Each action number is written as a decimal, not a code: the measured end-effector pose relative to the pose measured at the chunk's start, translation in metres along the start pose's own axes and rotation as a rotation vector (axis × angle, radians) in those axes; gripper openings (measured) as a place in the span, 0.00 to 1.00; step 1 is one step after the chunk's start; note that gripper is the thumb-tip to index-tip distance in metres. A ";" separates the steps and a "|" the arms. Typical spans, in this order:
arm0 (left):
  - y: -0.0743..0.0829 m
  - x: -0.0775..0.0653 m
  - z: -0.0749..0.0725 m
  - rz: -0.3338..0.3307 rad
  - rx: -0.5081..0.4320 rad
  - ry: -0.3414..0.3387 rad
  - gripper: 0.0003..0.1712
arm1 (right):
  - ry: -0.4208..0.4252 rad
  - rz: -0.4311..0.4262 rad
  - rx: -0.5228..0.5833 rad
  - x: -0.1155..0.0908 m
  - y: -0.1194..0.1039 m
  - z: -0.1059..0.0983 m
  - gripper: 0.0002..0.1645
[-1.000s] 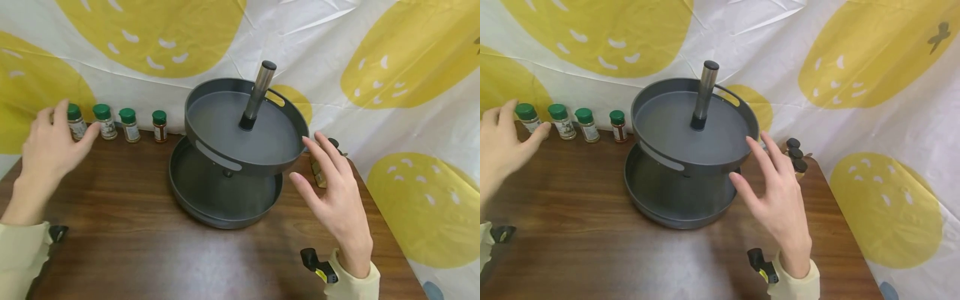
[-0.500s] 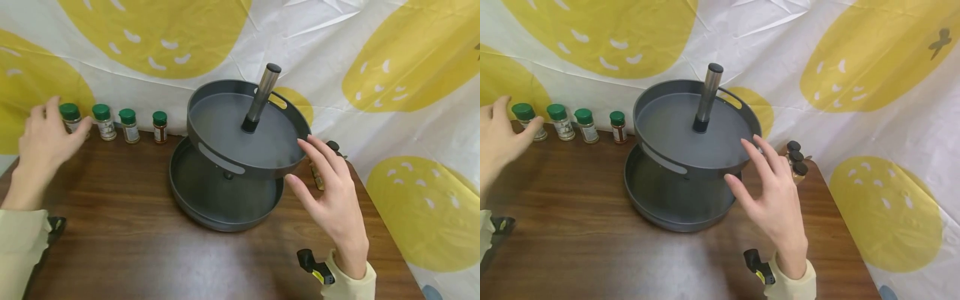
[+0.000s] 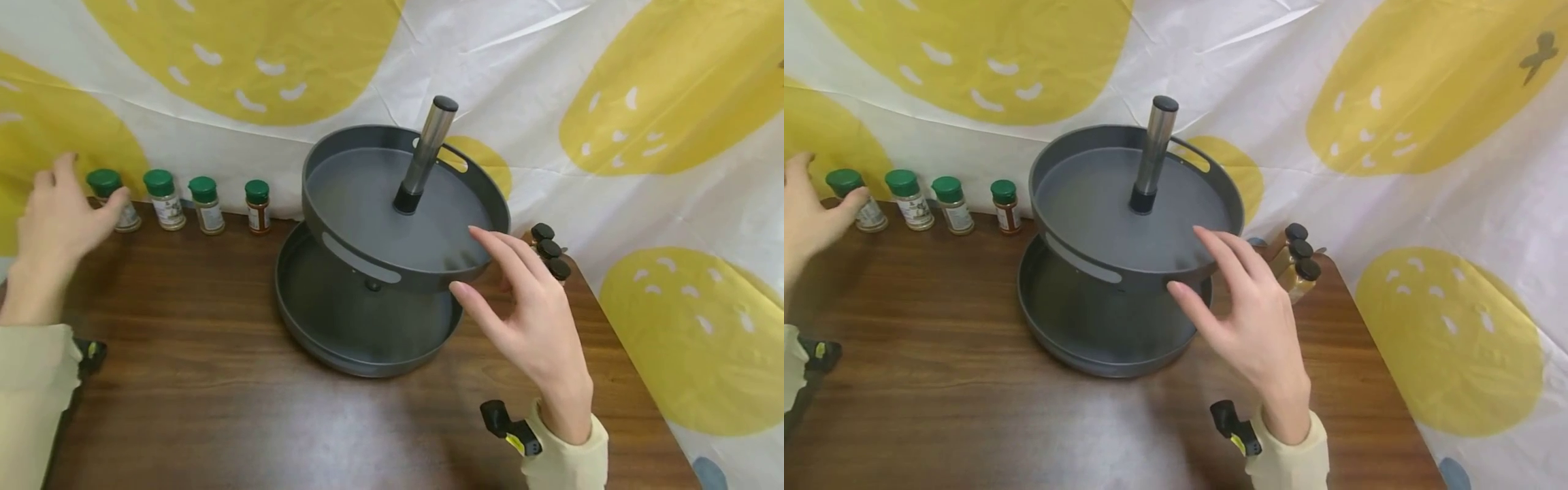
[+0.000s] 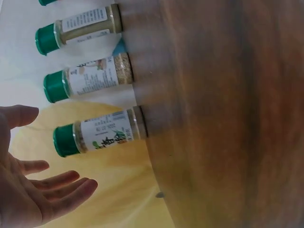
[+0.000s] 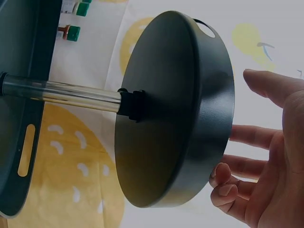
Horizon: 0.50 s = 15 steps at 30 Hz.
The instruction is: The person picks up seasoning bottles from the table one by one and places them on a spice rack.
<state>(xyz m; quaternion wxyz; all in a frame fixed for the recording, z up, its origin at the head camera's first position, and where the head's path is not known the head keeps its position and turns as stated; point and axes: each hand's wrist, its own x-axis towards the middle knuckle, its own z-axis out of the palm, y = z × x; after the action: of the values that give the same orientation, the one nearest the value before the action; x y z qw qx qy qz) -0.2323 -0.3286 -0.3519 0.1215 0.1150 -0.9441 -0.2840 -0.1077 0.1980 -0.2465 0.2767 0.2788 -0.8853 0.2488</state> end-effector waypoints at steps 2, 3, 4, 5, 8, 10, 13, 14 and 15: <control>-0.001 0.004 0.000 -0.005 0.002 -0.010 0.51 | 0.001 0.001 -0.004 0.001 0.000 0.001 0.36; -0.002 0.006 0.000 -0.008 0.005 -0.015 0.51 | 0.002 0.000 -0.007 0.001 0.000 0.001 0.36; -0.003 0.008 0.001 -0.009 0.011 -0.017 0.51 | 0.002 -0.001 -0.007 0.002 0.000 0.002 0.36; -0.004 0.009 0.001 -0.006 0.012 -0.019 0.51 | 0.002 -0.003 -0.008 0.002 -0.001 0.002 0.35; -0.008 0.013 0.002 0.001 0.015 -0.022 0.51 | 0.000 -0.014 0.001 0.003 -0.001 0.003 0.34; -0.011 0.014 0.003 0.007 0.015 -0.025 0.51 | -0.003 -0.023 0.012 0.004 0.000 0.003 0.33; -0.015 0.015 0.005 0.016 0.018 -0.030 0.48 | 0.000 -0.035 0.023 0.003 0.002 0.003 0.30; -0.015 0.015 0.005 0.020 0.022 -0.030 0.47 | 0.003 -0.039 0.026 0.003 0.003 0.004 0.28; -0.016 0.015 0.006 0.024 0.026 -0.030 0.46 | 0.006 -0.039 0.030 0.003 0.003 0.004 0.27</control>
<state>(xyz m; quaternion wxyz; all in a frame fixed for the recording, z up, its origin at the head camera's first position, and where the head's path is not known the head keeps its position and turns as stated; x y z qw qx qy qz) -0.2456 -0.3427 -0.3627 0.1091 0.1012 -0.9508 -0.2718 -0.1132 0.1972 -0.2486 0.2797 0.2995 -0.8751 0.2574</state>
